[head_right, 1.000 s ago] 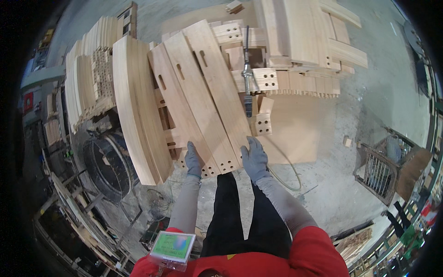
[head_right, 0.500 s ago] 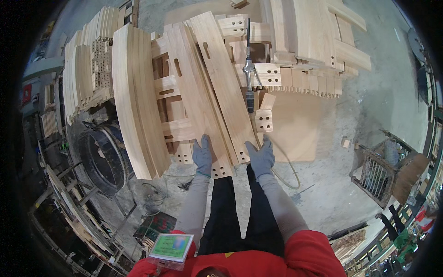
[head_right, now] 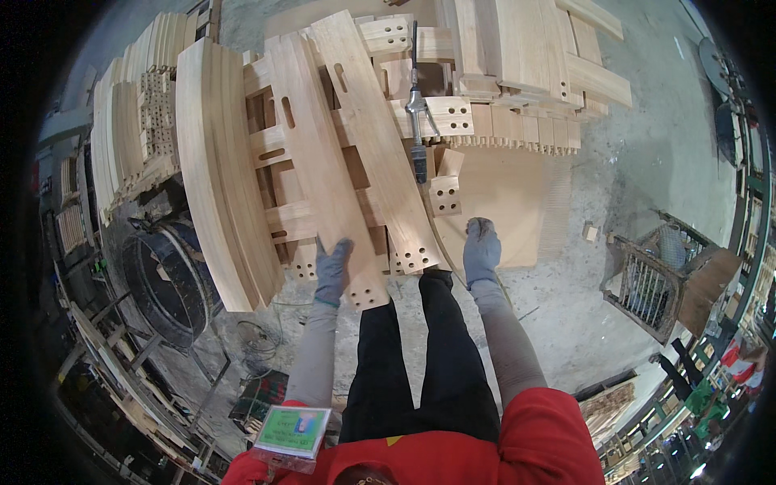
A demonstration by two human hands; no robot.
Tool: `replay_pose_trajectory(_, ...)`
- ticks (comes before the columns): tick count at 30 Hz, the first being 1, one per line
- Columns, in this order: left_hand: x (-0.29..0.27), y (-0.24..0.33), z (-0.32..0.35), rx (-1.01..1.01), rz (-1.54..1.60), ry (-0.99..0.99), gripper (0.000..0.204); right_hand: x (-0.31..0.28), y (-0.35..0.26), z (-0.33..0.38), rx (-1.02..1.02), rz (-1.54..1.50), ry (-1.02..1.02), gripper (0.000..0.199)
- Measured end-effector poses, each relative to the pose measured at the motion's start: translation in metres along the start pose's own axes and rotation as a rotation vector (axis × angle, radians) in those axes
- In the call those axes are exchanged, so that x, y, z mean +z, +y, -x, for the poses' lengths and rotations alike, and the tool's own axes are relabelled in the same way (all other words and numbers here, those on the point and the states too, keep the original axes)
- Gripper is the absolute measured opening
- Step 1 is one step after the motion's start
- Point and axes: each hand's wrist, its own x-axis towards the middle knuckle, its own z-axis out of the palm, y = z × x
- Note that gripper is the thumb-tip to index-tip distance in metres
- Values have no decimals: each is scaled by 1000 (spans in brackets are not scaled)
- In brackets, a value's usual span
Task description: The person puts on gloves and picks up wooden boards with pre-drilled holes, placing them on a workbench. They then use a brush to apply a white adhesive from a small container onto the boards and smaller wooden blocks, working one piece at a time.
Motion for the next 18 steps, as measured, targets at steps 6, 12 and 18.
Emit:
replay_pose_trajectory(6, -69, 13, 16, 348, -839, 244, 67, 25, -33, 88, -159, -57, -218, 26)
replay_pose_trajectory(12, 29, 3, 65, 576, -911, 28, 62, 37, 4, 91, 732, -1211, -309, 32)
replay_pose_trajectory(18, 91, 7, 31, 233, -830, 172, 56, 39, -14, 108, 515, -1348, -681, 35)
